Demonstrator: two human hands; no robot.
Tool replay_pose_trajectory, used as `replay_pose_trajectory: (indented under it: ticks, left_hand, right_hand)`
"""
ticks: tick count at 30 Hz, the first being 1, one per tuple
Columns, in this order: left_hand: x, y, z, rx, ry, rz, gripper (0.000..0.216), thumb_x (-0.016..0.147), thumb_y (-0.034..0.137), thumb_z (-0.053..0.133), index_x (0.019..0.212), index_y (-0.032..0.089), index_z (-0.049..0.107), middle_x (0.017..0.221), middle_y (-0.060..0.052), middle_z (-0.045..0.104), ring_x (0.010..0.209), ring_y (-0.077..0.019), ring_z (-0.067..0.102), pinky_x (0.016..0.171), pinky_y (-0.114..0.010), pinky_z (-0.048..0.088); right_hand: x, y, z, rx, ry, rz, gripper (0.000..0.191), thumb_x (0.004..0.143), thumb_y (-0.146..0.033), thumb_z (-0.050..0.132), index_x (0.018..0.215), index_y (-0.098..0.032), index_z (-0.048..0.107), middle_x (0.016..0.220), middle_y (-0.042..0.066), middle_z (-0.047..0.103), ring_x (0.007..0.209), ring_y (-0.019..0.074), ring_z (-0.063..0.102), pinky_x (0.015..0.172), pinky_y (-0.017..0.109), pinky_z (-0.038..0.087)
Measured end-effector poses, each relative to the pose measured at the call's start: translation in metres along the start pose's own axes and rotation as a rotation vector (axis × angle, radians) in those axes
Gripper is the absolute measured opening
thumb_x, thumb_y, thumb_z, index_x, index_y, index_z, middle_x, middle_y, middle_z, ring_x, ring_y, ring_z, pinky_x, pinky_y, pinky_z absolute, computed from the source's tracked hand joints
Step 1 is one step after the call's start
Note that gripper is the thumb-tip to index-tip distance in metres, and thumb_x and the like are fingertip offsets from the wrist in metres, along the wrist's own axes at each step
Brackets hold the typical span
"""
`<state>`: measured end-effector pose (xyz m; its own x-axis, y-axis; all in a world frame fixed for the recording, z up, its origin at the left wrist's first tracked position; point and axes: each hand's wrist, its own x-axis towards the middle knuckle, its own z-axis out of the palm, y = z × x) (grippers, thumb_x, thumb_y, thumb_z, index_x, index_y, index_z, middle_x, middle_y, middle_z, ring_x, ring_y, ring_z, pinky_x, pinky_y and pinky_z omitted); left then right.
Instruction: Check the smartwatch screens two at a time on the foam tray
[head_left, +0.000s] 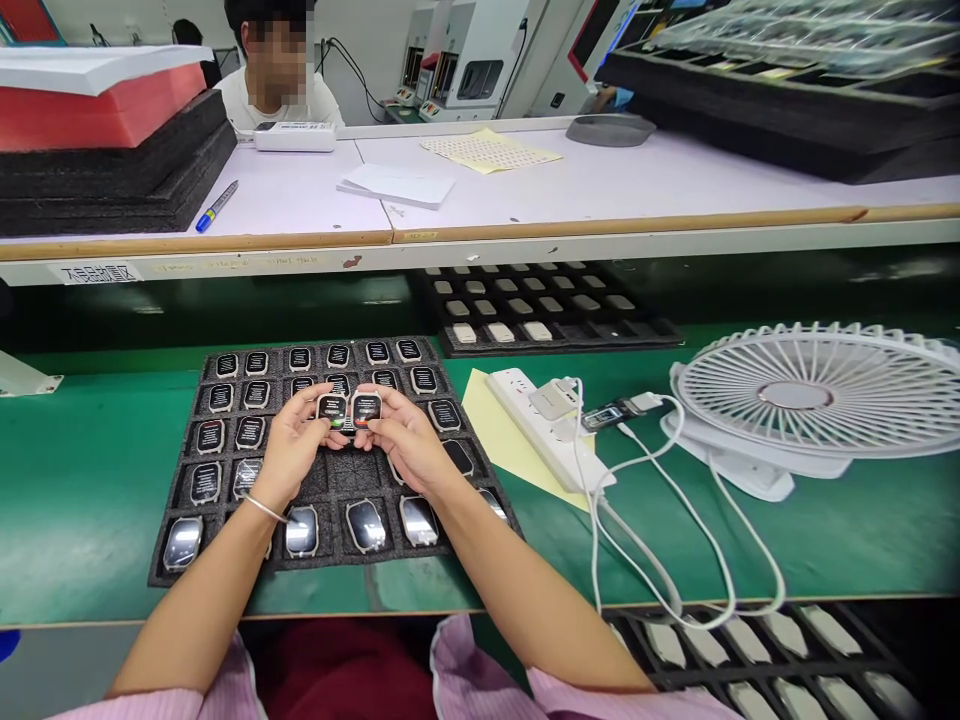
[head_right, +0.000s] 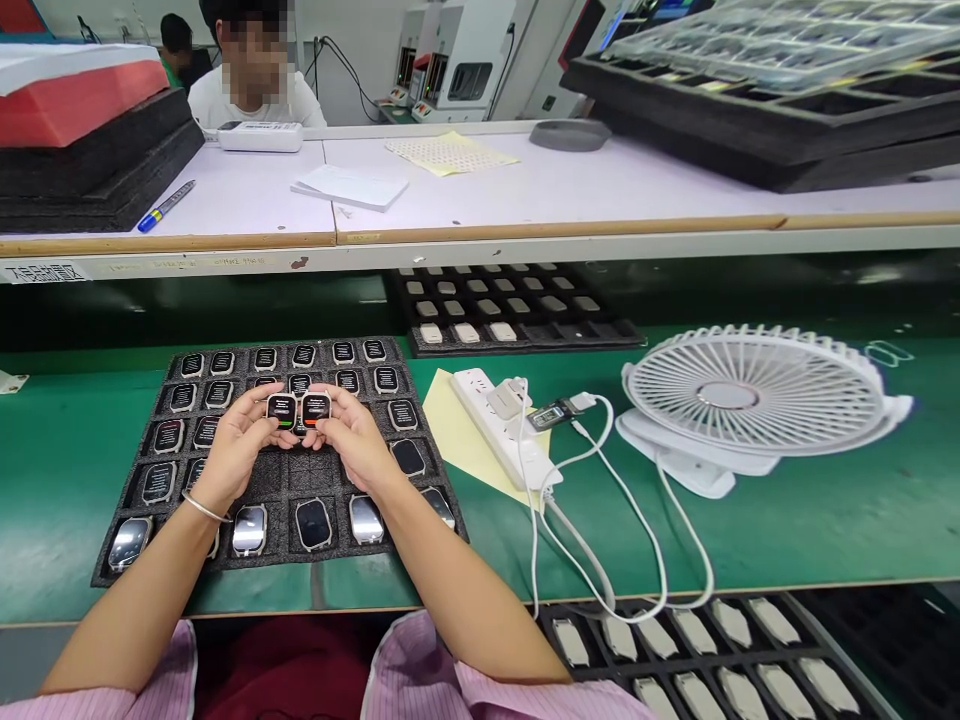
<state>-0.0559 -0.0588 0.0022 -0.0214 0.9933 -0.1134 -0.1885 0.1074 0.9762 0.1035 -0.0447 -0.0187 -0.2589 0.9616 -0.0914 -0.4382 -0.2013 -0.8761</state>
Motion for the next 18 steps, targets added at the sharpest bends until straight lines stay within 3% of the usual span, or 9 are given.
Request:
replay_pose_trajectory:
  ticks: [18]
  left_hand:
    - [-0.0004, -0.0008, 0.0000, -0.040, -0.010, -0.009, 0.049, 0.067, 0.014, 0.063, 0.116, 0.018, 0.060, 0.090, -0.001, 0.071, 0.059, -0.0118, 0.069, 0.064, -0.027, 0.058]
  right_hand:
    - [-0.0007, -0.0020, 0.0021, 0.015, 0.021, 0.001, 0.044, 0.067, -0.015, 0.066, 0.110, -0.023, 0.062, 0.081, -0.002, 0.070, 0.060, 0.0128, 0.065, 0.061, 0.028, 0.048]
